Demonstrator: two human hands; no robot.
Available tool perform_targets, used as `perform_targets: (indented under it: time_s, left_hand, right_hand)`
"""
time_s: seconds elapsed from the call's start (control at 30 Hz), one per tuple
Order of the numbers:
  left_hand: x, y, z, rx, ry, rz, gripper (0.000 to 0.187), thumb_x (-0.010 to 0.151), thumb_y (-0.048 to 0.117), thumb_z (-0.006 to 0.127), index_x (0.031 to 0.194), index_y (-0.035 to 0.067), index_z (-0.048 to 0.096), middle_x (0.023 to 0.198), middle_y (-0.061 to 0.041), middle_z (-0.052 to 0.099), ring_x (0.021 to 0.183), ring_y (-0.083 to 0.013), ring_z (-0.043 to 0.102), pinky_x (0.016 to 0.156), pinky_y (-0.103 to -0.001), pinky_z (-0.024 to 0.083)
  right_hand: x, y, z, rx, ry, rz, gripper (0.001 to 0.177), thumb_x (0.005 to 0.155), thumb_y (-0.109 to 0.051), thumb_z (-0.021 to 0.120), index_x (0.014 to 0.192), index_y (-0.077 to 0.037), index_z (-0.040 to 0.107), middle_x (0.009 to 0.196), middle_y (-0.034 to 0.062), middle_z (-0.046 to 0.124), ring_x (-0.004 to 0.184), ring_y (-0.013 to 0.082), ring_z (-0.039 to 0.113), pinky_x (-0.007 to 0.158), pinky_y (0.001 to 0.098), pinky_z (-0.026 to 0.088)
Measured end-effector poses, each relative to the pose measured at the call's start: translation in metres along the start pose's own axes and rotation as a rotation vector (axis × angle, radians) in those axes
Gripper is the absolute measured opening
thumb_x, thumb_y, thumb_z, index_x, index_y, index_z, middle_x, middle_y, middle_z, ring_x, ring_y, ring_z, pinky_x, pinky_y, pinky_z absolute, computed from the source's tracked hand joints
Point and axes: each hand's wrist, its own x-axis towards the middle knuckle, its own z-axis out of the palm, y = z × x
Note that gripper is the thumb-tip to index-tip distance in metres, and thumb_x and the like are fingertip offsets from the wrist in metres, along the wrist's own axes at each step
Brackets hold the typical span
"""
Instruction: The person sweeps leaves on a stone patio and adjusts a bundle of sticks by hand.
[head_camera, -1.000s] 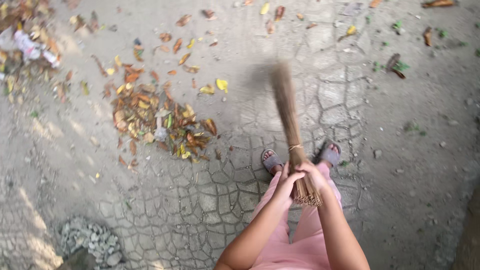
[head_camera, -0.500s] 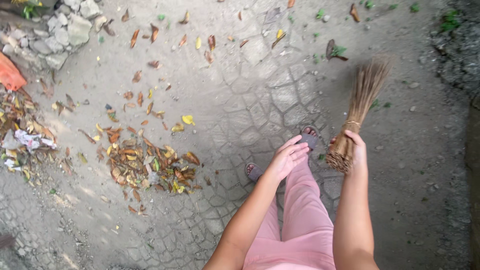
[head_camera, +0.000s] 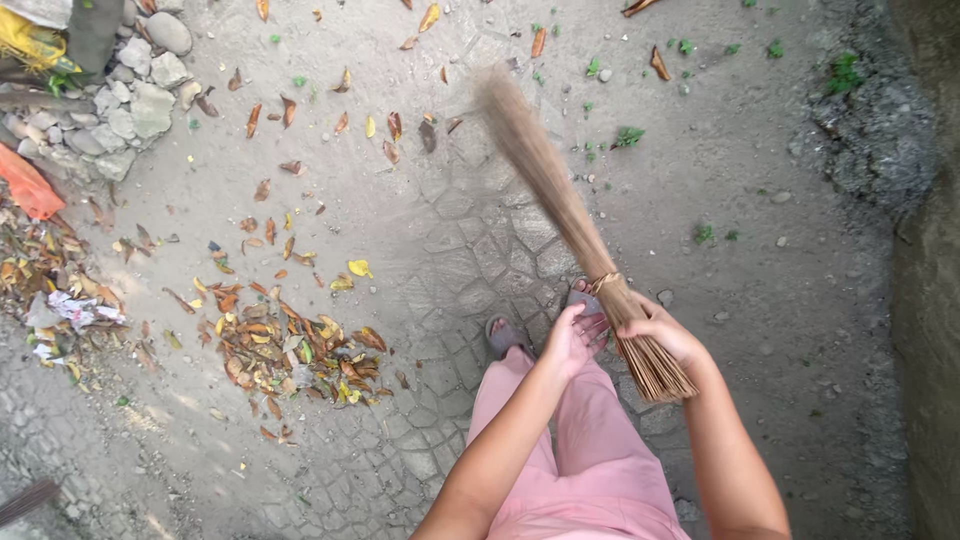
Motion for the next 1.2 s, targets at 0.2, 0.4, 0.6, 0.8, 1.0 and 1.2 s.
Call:
perform_targets:
  time_s: [0.2, 0.4, 0.6, 0.8, 1.0, 1.2]
  left_hand:
    - [0.010, 0.011, 0.030, 0.079, -0.063, -0.036, 0.057, 0.092, 0.040, 0.062, 0.146, 0.029, 0.048, 0.133, -0.007, 0.059, 0.116, -0.0235, 0.058, 0.101, -0.046, 0.045]
    - [0.007, 0.033, 0.023, 0.126, -0.027, -0.160, 0.057, 0.095, 0.049, 0.063, 0.141, 0.018, 0.054, 0.121, -0.005, 0.058, 0.115, -0.0255, 0.054, 0.102, -0.052, 0.043]
    - [-0.015, 0.053, 0.038, -0.078, -0.168, -0.194, 0.059, 0.094, 0.056, 0.049, 0.142, 0.022, 0.050, 0.125, -0.008, 0.052, 0.110, -0.0286, 0.054, 0.103, -0.055, 0.041]
    - [-0.010, 0.117, 0.097, -0.015, -0.234, -0.154, 0.071, 0.096, 0.059, 0.041, 0.159, 0.026, 0.037, 0.146, -0.012, 0.051, 0.130, -0.0313, 0.050, 0.112, -0.056, 0.034]
    - [0.016, 0.155, 0.095, 0.212, -0.162, -0.152, 0.073, 0.096, 0.059, 0.044, 0.160, 0.025, 0.034, 0.151, -0.014, 0.049, 0.139, -0.0316, 0.046, 0.116, -0.058, 0.030]
    - [0.033, 0.150, 0.088, -0.002, 0.119, -0.216, 0.075, 0.091, 0.060, 0.049, 0.157, 0.026, 0.037, 0.149, -0.015, 0.049, 0.139, -0.0319, 0.043, 0.118, -0.059, 0.024]
  right_hand:
    - [0.071, 0.019, -0.025, 0.343, 0.367, -0.097, 0.045, 0.077, -0.012, 0.070, 0.119, -0.005, 0.058, 0.089, 0.0147, 0.065, 0.070, 0.0264, 0.067, 0.059, 0.0411, 0.058]
    - [0.111, 0.026, -0.025, 0.444, 0.219, 0.270, 0.036, 0.077, -0.033, 0.061, 0.098, -0.003, 0.063, 0.075, 0.0152, 0.066, 0.057, 0.0295, 0.064, 0.052, 0.0444, 0.057]
    - [0.045, -0.026, 0.011, 0.389, -0.042, 0.211, 0.057, 0.074, -0.023, 0.067, 0.126, -0.002, 0.058, 0.097, 0.0138, 0.070, 0.081, 0.0251, 0.069, 0.068, 0.0388, 0.061]
    - [0.074, -0.084, 0.014, 0.088, 0.247, 0.014, 0.082, 0.065, -0.013, 0.070, 0.144, -0.010, 0.047, 0.099, 0.0142, 0.070, 0.077, 0.0281, 0.068, 0.066, 0.0400, 0.059]
    - [0.164, -0.118, -0.061, 0.307, 0.500, 0.018, 0.056, 0.072, -0.022, 0.062, 0.126, -0.011, 0.052, 0.089, 0.0168, 0.062, 0.068, 0.0308, 0.066, 0.058, 0.0492, 0.056]
    - [0.171, -0.099, -0.025, -0.213, 0.169, 0.089, 0.066, 0.071, -0.022, 0.071, 0.133, -0.004, 0.057, 0.105, 0.0166, 0.071, 0.085, 0.0254, 0.070, 0.074, 0.0383, 0.060]
